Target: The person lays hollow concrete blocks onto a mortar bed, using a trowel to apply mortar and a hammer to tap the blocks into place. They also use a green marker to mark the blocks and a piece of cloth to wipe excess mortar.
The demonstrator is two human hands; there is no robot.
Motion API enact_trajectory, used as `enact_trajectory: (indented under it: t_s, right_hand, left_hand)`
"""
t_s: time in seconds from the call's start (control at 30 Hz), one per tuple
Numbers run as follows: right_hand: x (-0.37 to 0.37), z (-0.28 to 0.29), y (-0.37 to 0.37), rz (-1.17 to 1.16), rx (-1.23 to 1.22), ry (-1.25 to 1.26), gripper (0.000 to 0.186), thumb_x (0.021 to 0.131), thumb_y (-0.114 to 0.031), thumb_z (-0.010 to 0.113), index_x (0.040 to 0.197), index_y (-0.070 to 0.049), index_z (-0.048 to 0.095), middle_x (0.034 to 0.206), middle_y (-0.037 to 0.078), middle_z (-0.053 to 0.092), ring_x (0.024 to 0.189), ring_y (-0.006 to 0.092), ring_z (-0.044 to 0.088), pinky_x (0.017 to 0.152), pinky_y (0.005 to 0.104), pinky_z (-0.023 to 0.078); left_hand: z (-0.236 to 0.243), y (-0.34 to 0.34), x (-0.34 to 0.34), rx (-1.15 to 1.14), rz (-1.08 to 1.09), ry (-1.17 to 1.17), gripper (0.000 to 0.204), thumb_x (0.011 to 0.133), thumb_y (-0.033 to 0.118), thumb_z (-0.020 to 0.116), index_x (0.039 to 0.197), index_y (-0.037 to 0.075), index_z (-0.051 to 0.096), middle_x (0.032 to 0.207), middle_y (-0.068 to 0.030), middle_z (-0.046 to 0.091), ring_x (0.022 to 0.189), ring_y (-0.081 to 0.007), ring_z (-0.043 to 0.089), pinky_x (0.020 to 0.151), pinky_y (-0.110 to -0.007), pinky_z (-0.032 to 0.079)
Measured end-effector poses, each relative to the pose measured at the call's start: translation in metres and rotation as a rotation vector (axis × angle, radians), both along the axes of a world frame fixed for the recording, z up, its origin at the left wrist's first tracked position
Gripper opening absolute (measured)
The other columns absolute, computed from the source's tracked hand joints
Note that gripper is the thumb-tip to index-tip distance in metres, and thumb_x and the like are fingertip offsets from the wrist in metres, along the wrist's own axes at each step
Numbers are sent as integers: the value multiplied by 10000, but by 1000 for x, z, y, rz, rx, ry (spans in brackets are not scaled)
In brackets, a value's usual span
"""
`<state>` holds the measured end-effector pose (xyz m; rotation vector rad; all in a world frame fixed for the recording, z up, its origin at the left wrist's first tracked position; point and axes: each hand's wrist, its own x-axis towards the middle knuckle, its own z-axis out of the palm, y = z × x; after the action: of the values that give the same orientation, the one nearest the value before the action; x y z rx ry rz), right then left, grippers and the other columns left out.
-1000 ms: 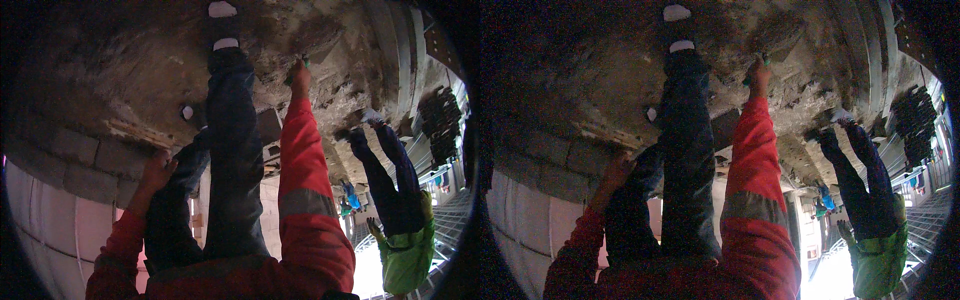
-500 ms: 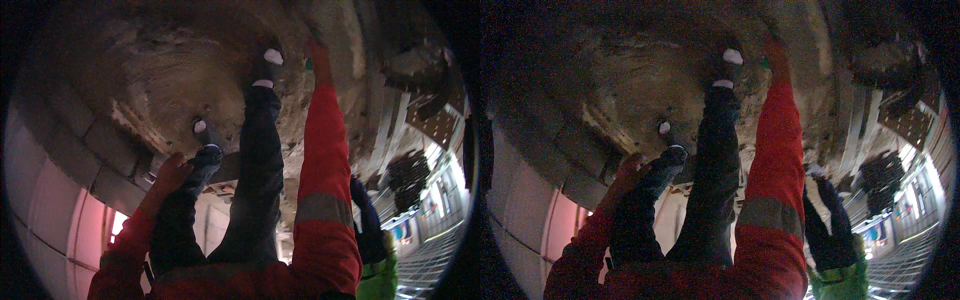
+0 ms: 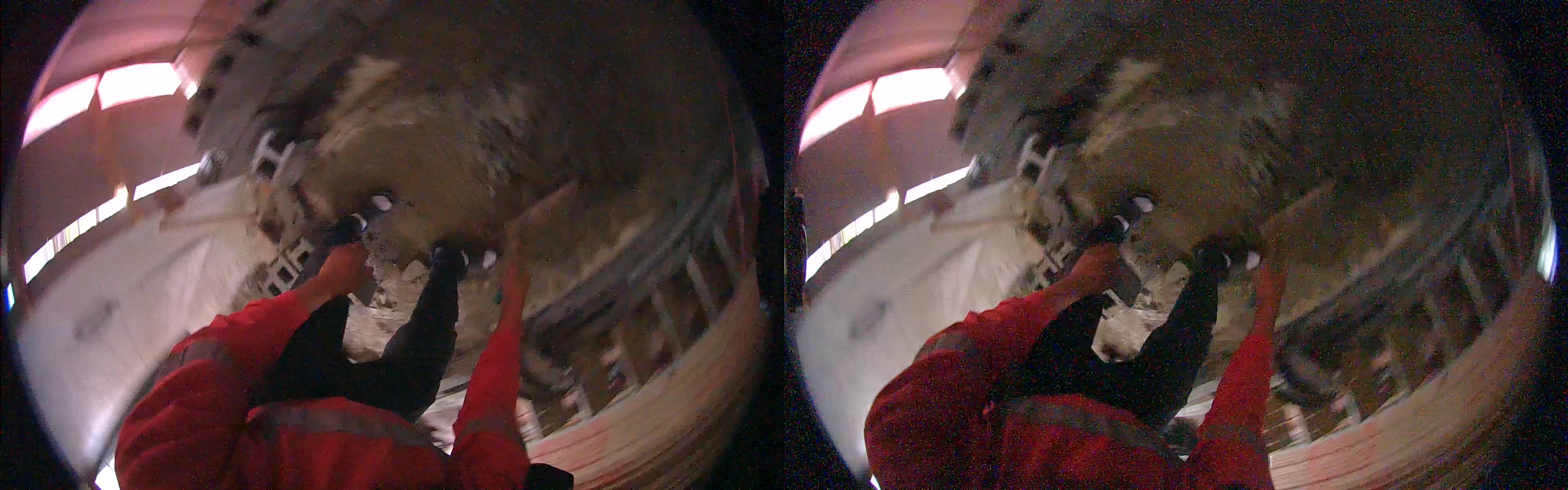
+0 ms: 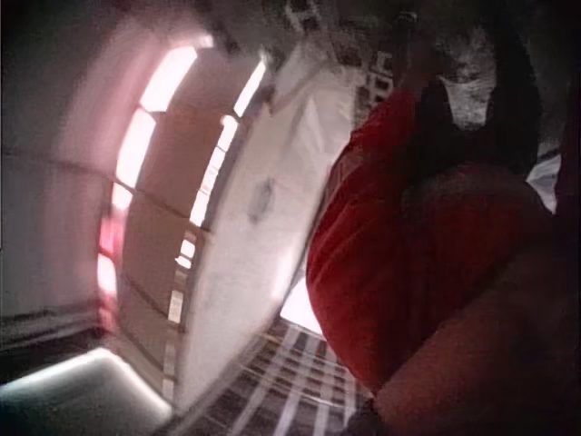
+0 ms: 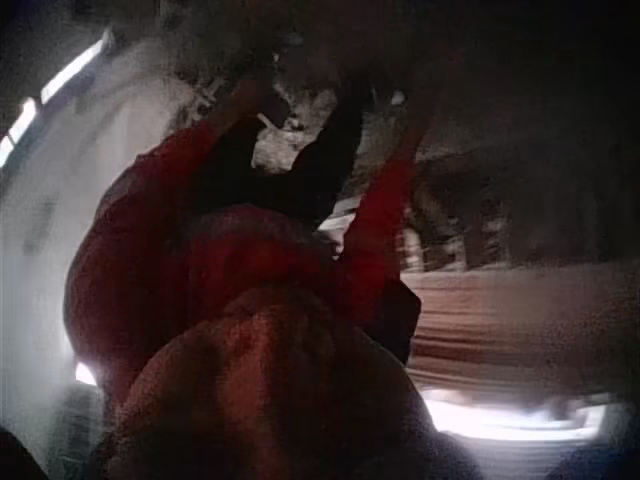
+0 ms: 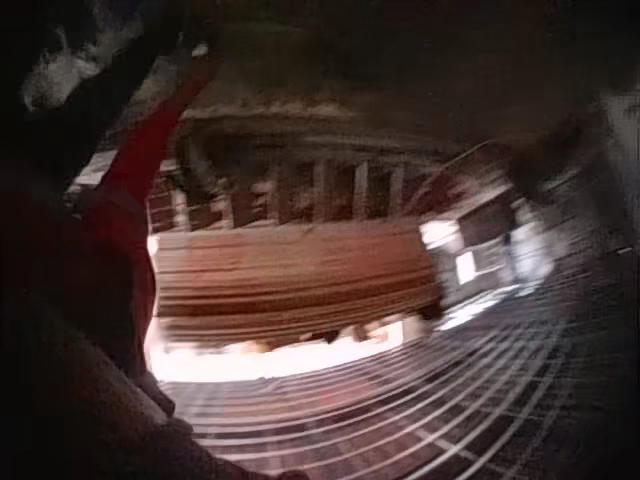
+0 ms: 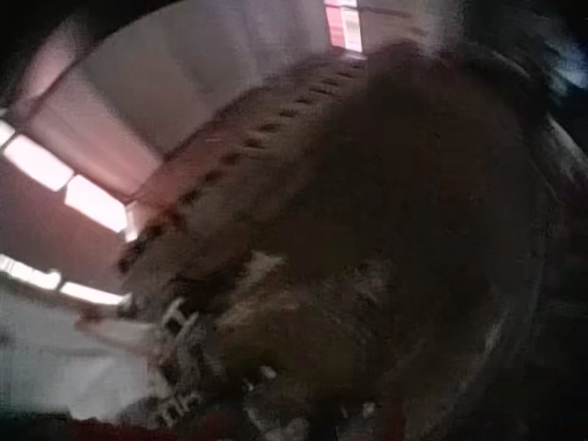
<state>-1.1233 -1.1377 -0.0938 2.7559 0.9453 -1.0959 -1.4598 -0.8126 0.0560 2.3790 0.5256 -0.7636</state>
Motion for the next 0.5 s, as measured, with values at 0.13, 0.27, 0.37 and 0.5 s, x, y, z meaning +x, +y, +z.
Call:
enact_trajectory:
  t_s: [0.13, 0.27, 0.37, 0.5]
  right_hand:
    - [-52, 49, 53, -11, 273, 83, 539, 808, -313, 649, 1232, -17, 499, 1021, 194, 598, 787, 290, 620, 682, 380, 507]
    - [-104, 111, 177, 9, 102, 315, 390, 825, -277, 646, 1083, 5, 564, 889, 134, 579, 734, 267, 603, 583, 343, 504]
    - [-140, 134, 252, -103, 47, 573, 299, 838, -272, 640, 956, -8, 564, 708, 78, 538, 611, 214, 571, 480, 327, 468]
    - [-192, 154, 369, 220, 28, 570, 257, 853, -282, 629, 855, -39, 547, 612, 37, 496, 523, 145, 529, 431, 326, 424]
  left_hand:
    - [60, -19, -71, 54, 275, 60, 454, 814, 351, 570, 1099, -1, 536, 1177, -204, 513, 1100, -349, 504, 923, -466, 413]
    - [97, -34, -125, 95, 642, 125, 471, 809, 338, 583, 1129, 0, 511, 1245, -200, 474, 1153, -345, 469, 948, -479, 384]
    - [102, -25, -169, 102, 854, 123, 458, 799, 315, 601, 1122, 4, 508, 1262, -195, 469, 1168, -343, 461, 948, -481, 381]
    - [103, 14, -210, 74, 1060, 34, 440, 789, 287, 609, 1105, -2, 508, 1249, -188, 477, 1156, -339, 469, 945, -474, 386]
